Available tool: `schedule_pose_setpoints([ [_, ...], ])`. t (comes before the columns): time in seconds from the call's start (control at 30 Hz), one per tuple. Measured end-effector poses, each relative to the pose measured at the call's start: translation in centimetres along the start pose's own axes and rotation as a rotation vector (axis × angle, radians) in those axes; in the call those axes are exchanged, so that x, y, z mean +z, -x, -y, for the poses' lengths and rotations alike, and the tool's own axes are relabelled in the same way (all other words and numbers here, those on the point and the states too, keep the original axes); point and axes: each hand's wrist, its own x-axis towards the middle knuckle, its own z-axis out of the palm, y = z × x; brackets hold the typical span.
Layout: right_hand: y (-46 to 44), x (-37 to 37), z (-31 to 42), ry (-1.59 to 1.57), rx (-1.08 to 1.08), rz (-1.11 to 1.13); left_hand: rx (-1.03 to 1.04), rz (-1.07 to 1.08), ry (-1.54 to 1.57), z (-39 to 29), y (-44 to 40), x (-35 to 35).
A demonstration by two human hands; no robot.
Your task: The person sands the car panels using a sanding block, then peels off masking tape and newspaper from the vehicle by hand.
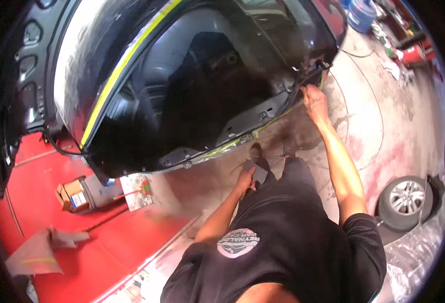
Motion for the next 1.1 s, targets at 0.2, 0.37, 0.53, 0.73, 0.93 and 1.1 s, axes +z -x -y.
schedule_pose_setpoints([
  [0.2, 0.3, 2.5, 0.3, -1.31, 0.848, 0.147, -0.057, 0.008, 0.442, 4.3, 1.4, 0.0],
  [0.37, -0.2, 1.1, 0.5, -1.674, 0.964, 0.206, -0.065, 0.134, 0.854, 1.4, 4.4, -0.4],
  [0.53, 4.4, 0.8, 6.6, -0.927, 0.719, 0.27, 0.236, 0.227, 1.207, -0.9, 5.5, -2.2],
  [0.73, 16.5, 2.9, 24.8, -0.597, 0.022, 0.952, 0.457, 0.122, 1.378, -0.3, 9.7, -6.4],
  [0.93, 25.1, 11.4, 36.4, -0.443, -0.426, 0.999, 0.5, 0.046, 1.603, 6.7, 10.9, -15.2],
  [1.1, 32.4, 16.7, 45.4, -0.442, -0.648, 0.932, 0.603, -0.104, 1.595, 12.8, 14.7, -24.1],
])
